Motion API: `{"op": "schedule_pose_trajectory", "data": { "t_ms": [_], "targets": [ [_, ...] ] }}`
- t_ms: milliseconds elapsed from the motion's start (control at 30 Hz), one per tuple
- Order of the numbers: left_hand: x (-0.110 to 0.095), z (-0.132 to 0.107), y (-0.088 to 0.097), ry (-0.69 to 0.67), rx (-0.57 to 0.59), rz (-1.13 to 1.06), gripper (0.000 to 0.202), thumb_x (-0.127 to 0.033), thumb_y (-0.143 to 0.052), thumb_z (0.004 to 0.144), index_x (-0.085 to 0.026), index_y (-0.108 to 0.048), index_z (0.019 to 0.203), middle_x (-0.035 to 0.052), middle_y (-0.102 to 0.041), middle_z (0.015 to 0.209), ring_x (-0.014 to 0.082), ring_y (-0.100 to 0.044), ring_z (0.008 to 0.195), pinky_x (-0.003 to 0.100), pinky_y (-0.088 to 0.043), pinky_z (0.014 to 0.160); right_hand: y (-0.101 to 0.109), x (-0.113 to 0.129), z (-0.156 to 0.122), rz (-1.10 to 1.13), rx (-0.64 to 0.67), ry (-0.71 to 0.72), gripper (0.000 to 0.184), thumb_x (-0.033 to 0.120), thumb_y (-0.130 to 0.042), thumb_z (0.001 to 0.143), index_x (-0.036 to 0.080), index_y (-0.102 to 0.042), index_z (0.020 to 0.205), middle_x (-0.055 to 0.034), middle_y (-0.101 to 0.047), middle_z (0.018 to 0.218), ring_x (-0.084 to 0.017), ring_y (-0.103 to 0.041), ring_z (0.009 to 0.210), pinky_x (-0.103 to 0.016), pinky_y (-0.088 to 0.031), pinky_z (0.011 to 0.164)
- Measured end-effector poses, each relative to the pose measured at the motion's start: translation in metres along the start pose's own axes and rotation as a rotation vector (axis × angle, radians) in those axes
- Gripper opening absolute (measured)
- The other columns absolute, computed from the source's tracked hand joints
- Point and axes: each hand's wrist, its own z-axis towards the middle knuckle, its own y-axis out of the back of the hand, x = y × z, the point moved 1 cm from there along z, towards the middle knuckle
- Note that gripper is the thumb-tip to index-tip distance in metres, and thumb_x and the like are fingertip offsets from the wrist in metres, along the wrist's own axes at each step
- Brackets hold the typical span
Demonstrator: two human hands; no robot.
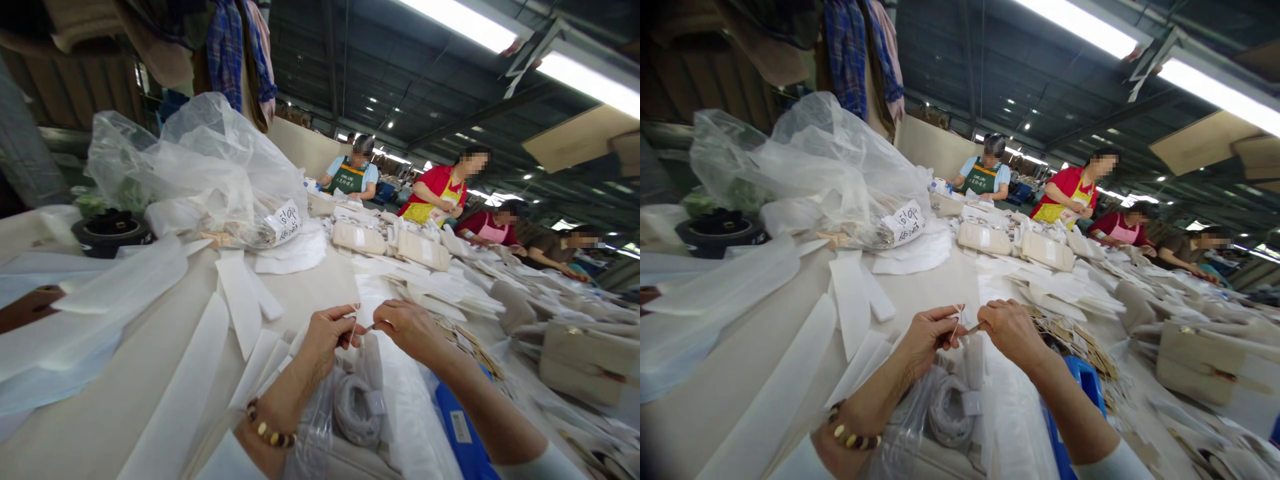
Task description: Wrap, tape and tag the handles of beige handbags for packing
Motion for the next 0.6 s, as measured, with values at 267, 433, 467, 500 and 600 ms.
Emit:
{"op": "schedule_pose_trajectory", "data": {
  "t_ms": [267, 433, 467, 500, 600],
  "targets": [
    [0.001, -0.004, -0.005, -0.107, 0.045, 0.105, 0.045, -0.024, -0.069, 0.05, -0.013, -0.073, 0.094, 0.0061, -0.07, 0.083, 0.0069, -0.052, 0.042, 0.02, -0.03, 0.042, -0.004, 0.009, 0.0, 0.436, -0.037, -0.194, 0.012, 0.018, -0.052, 0.073, 0.022, -0.054, 0.084, 0.0043, -0.067, 0.066, -0.013, -0.06, 0.058, -0.023, -0.04, 0.058],
    [0.009, 0.003, -0.006, -0.173, 0.09, 0.185, 0.052, -0.017, -0.065, 0.051, -0.016, -0.071, 0.103, -0.004, -0.058, 0.057, 0.0065, -0.043, 0.047, 0.019, -0.03, 0.045, -0.013, 0.013, 0.001, 0.623, -0.095, -0.201, 0.012, 0.022, -0.057, 0.071, 0.023, -0.053, 0.082, 0.0067, -0.06, 0.057, -0.012, -0.054, 0.053, -0.023, -0.039, 0.054],
    [0.011, 0.005, -0.007, -0.194, 0.088, 0.201, 0.051, -0.015, -0.063, 0.052, -0.016, -0.071, 0.103, -0.006, -0.053, 0.053, 0.0061, -0.04, 0.047, 0.019, -0.03, 0.047, -0.014, 0.013, 0.001, 0.646, -0.117, -0.203, 0.012, 0.023, -0.058, 0.071, 0.023, -0.053, 0.082, 0.0076, -0.056, 0.055, -0.012, -0.052, 0.052, -0.023, -0.038, 0.053],
    [0.013, 0.006, -0.007, -0.218, 0.083, 0.218, 0.049, -0.013, -0.062, 0.053, -0.017, -0.072, 0.101, -0.0073, -0.05, 0.05, 0.0061, -0.037, 0.048, 0.019, -0.03, 0.049, -0.016, 0.014, 0.0, 0.669, -0.138, -0.204, 0.012, 0.024, -0.059, 0.071, 0.023, -0.054, 0.081, 0.0081, -0.053, 0.053, -0.011, -0.049, 0.051, -0.023, -0.037, 0.052],
    [0.015, 0.009, -0.007, -0.286, 0.046, 0.272, 0.033, -0.011, -0.061, 0.056, -0.018, -0.075, 0.085, -0.0065, -0.051, 0.052, 0.0087, -0.042, 0.054, 0.021, -0.035, 0.055, -0.02, 0.016, -0.003, 0.741, -0.206, -0.197, 0.017, 0.03, -0.062, 0.072, 0.023, -0.059, 0.087, 0.0053, -0.054, 0.061, -0.013, -0.051, 0.058, -0.024, -0.041, 0.056]
  ]
}}
